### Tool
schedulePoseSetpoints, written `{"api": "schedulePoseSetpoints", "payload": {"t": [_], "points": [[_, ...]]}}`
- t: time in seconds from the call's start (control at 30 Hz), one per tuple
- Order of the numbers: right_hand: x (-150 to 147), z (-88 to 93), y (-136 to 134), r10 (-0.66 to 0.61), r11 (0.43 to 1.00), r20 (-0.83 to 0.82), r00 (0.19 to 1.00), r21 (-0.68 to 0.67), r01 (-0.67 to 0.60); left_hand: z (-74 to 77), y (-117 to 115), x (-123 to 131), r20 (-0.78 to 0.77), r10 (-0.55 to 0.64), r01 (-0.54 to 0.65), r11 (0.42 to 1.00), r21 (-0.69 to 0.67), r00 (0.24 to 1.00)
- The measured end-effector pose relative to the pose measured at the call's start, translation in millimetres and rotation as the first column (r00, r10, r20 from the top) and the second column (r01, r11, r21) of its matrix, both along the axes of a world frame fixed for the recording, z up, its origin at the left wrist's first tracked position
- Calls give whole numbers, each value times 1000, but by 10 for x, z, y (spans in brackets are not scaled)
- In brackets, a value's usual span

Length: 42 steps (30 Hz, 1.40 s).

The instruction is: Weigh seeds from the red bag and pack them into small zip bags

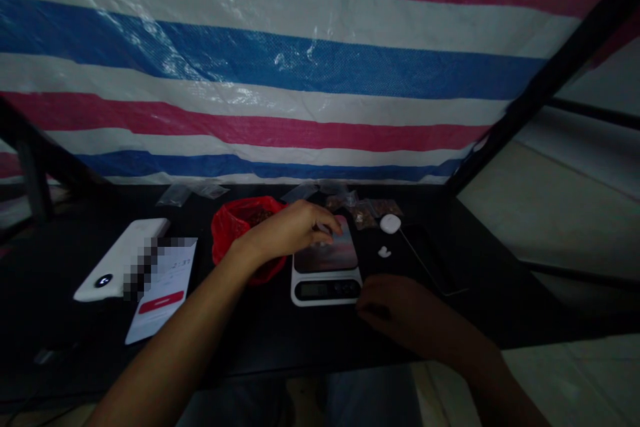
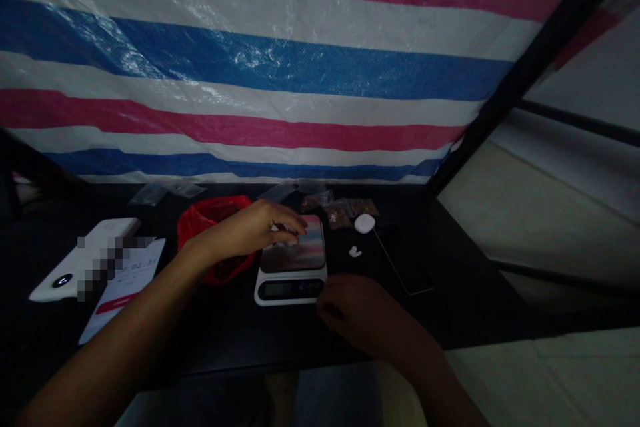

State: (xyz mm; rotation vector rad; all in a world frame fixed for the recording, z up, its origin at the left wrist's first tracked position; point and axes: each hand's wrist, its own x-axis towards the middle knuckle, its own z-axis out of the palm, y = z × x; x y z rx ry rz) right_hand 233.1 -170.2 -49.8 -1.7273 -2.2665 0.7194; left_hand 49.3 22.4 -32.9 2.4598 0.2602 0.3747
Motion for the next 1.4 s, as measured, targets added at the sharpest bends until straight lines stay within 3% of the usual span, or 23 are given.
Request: {"api": "schedulePoseSetpoints", "payload": {"t": [0.1, 0.27, 0.37, 0.47, 0.53, 0.67, 0.9, 1.07, 1.23, 1.4], "points": [[45, 117, 155, -43, 989, -109, 993, 133, 57, 28, 2, -35, 32, 13, -13, 1000, -11, 999], [71, 199, 682, -11, 910, -237, 971, 400, 108, 69, 24, -217, 10, 229, -229, 973, 43, 973], [52, 143, 998, 25, 896, -232, 972, 437, 81, -1, 20, -321, -135, 317, -307, 947, 92, 939], [47, 68, 1143, 84, 905, -198, 976, 425, 8, -110, 11, -344, -230, 293, -275, 955, 107, 928], [63, 37, 1124, 73, 897, -196, 978, 442, 21, -161, 10, -328, -239, 251, -233, 967, 99, 938], [90, 3, 929, -66, 889, -159, 985, 439, 130, -166, -27, -319, -201, 242, -227, 970, 92, 949], [-25, -191, 751, 7, 936, -7, 1000, 352, -4, -69, -299, -400, -213, 172, -146, 980, 131, 962], [-42, -196, 749, -17, 943, -4, 1000, 333, 17, -56, -335, -389, -244, 145, -111, 983, 150, 959], [-31, -76, 800, -96, 897, -129, 987, 418, 142, -73, -301, -352, -263, 196, -166, 977, 131, 945], [-149, -33, 877, -170, 844, -39, 985, 510, 166, -93, -318, -335, -256, 260, -237, 964, 117, 931]]}}
